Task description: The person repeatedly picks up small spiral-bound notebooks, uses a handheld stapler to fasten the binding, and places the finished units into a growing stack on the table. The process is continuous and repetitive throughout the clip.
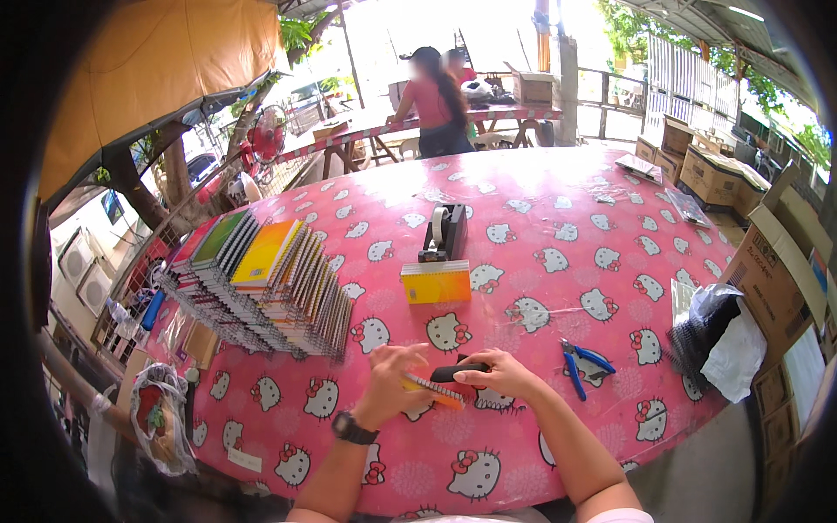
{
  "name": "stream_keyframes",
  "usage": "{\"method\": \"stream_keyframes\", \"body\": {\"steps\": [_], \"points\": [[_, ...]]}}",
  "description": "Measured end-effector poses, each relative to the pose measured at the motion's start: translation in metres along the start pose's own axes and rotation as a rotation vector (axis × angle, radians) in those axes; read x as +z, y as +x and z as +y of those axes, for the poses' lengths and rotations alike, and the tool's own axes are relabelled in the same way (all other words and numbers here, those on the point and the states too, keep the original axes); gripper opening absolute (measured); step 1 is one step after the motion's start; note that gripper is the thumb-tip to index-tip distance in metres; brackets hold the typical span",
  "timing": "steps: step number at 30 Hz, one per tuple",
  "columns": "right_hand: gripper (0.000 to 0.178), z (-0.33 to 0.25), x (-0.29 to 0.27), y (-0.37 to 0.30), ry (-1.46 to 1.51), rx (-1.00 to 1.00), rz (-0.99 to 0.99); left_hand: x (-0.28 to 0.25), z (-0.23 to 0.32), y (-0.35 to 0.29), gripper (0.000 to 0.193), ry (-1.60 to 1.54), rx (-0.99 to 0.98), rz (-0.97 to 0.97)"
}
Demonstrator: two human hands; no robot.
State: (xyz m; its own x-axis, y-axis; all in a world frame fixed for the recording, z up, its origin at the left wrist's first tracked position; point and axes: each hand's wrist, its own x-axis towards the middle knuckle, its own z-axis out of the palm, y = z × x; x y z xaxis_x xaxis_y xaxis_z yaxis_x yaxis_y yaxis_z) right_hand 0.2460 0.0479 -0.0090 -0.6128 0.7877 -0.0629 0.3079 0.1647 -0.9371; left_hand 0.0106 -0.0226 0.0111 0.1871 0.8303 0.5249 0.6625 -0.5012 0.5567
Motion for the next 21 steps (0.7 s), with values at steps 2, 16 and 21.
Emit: {"method": "stream_keyframes", "body": {"steps": [2, 16, 21], "points": [[0.050, 0.003, -0.006, -0.002, 0.275, -0.068, -0.063, -0.012, -0.012, 0.005, 0.054, -0.106, -0.048, 0.001], [0.048, -0.010, -0.001, -0.001, 0.269, 0.004, -0.143, -0.009, -0.034, -0.006, 0.015, -0.545, -0.380, -0.127], [0.041, -0.004, 0.001, -0.002, 0.067, -0.107, -0.081, -0.007, -0.036, -0.008, 0.017, -0.630, -0.419, -0.151]]}}
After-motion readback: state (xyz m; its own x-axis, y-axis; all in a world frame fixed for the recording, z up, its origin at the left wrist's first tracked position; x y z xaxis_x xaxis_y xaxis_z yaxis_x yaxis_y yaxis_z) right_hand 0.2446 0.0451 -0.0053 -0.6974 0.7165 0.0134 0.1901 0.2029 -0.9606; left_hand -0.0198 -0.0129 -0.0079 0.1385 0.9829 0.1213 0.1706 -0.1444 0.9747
